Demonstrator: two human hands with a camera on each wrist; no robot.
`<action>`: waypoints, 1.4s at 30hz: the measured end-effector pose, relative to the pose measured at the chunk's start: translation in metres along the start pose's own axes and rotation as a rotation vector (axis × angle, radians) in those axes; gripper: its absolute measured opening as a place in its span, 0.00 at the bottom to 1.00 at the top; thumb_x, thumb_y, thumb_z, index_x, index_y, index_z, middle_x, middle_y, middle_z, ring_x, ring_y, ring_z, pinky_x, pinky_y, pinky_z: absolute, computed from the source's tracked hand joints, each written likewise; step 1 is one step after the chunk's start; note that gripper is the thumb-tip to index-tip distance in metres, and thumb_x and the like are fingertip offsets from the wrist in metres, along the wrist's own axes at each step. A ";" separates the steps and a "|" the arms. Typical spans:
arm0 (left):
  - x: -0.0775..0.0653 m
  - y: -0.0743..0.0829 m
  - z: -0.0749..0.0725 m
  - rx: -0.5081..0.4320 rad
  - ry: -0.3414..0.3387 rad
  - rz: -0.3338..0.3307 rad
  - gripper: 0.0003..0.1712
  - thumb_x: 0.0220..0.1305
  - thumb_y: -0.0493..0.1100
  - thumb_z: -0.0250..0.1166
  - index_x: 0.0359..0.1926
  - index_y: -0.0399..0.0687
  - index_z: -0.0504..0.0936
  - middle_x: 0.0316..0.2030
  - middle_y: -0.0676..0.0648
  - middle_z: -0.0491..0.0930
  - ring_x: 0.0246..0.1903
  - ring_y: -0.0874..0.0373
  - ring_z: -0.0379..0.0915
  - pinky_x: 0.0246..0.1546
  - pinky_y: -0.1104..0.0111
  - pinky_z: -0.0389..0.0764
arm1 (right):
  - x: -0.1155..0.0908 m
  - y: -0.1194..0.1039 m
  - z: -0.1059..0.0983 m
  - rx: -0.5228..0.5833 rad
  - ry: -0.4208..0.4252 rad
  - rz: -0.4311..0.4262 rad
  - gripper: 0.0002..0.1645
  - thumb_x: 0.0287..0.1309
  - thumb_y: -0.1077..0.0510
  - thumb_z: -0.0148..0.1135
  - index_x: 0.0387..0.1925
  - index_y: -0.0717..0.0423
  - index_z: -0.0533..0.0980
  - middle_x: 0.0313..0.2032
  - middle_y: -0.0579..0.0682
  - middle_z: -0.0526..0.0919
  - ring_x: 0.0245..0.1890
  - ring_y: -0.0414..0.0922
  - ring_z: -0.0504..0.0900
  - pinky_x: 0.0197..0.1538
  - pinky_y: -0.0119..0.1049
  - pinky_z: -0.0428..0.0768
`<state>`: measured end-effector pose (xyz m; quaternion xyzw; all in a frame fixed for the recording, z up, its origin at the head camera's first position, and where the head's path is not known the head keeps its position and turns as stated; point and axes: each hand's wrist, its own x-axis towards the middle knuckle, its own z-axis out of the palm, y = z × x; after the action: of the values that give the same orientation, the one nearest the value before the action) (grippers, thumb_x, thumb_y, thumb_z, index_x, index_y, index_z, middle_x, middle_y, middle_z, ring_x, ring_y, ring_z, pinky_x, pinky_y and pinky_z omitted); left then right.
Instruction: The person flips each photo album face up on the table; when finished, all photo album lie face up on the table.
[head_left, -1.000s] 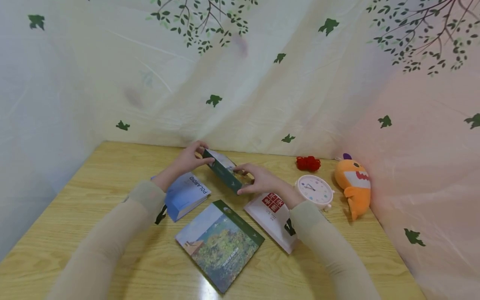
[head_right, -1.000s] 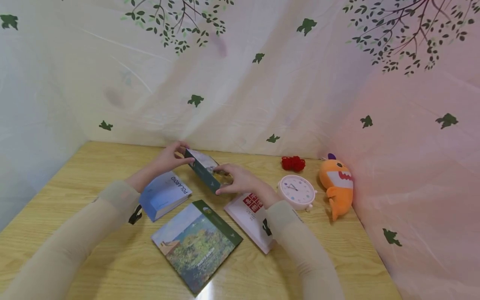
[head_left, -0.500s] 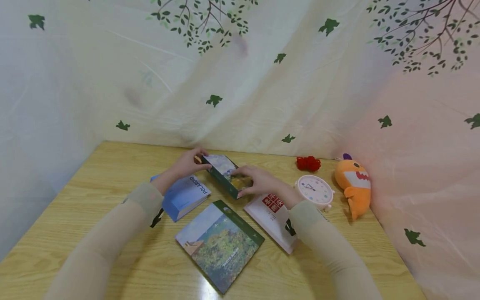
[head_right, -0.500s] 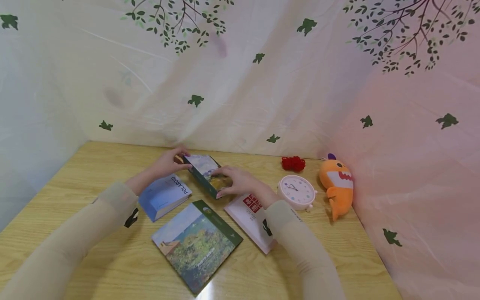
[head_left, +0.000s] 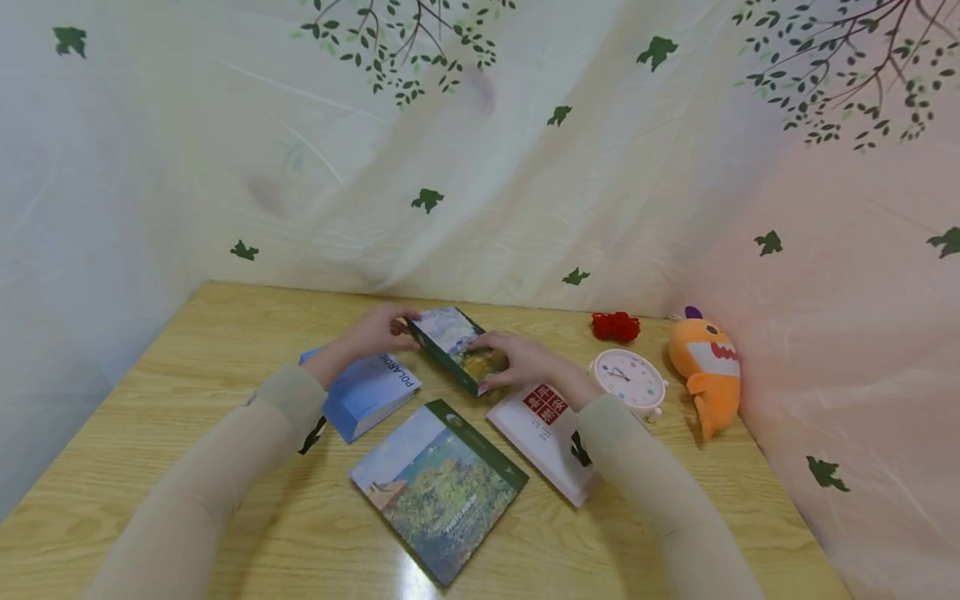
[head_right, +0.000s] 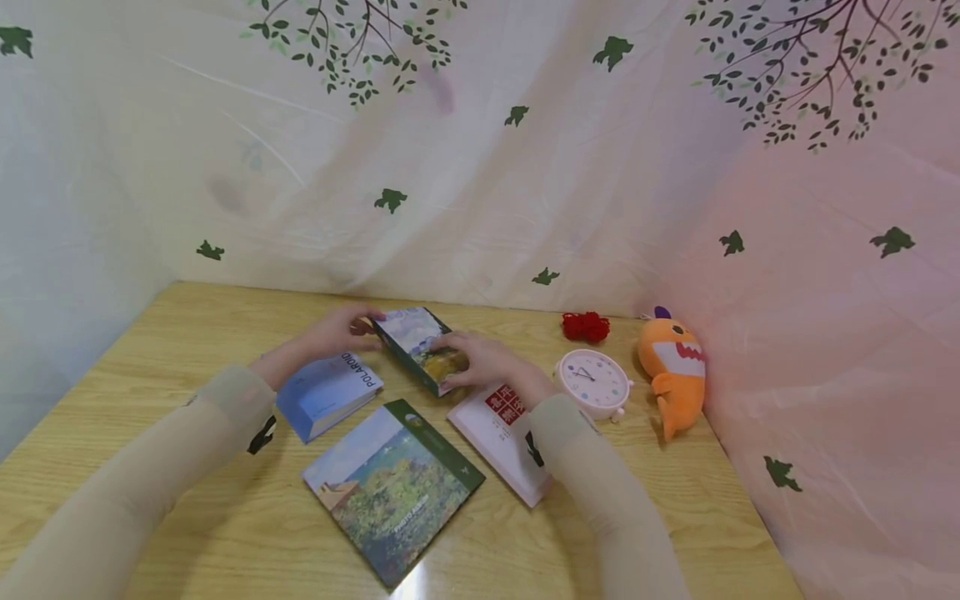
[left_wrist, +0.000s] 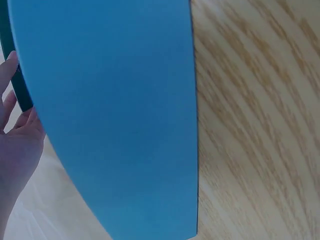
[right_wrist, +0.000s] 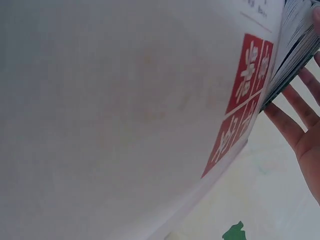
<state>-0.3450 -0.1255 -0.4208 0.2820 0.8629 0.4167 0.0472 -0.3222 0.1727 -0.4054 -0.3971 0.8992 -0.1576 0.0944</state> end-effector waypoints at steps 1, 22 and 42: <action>-0.001 0.000 0.000 0.005 -0.015 0.007 0.30 0.53 0.32 0.69 0.56 0.28 0.71 0.53 0.31 0.72 0.50 0.37 0.75 0.55 0.51 0.74 | 0.000 0.001 0.000 -0.010 -0.002 0.010 0.42 0.48 0.39 0.69 0.64 0.43 0.67 0.65 0.49 0.67 0.65 0.50 0.65 0.64 0.50 0.67; -0.013 -0.009 0.002 0.198 -0.123 0.023 0.33 0.57 0.38 0.68 0.62 0.34 0.68 0.58 0.35 0.70 0.58 0.37 0.66 0.61 0.49 0.66 | 0.006 0.019 0.008 -0.028 -0.062 0.027 0.43 0.48 0.42 0.71 0.64 0.47 0.67 0.67 0.54 0.62 0.67 0.54 0.60 0.68 0.50 0.61; -0.027 0.018 0.000 0.279 -0.087 0.038 0.40 0.53 0.40 0.70 0.65 0.34 0.64 0.63 0.30 0.63 0.63 0.34 0.57 0.63 0.44 0.60 | -0.023 -0.010 -0.005 0.077 -0.112 0.005 0.45 0.51 0.47 0.70 0.68 0.50 0.62 0.71 0.55 0.56 0.70 0.55 0.54 0.67 0.54 0.60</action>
<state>-0.3138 -0.1307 -0.4114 0.3199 0.9041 0.2808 0.0369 -0.3019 0.1845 -0.3965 -0.3991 0.8868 -0.1691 0.1602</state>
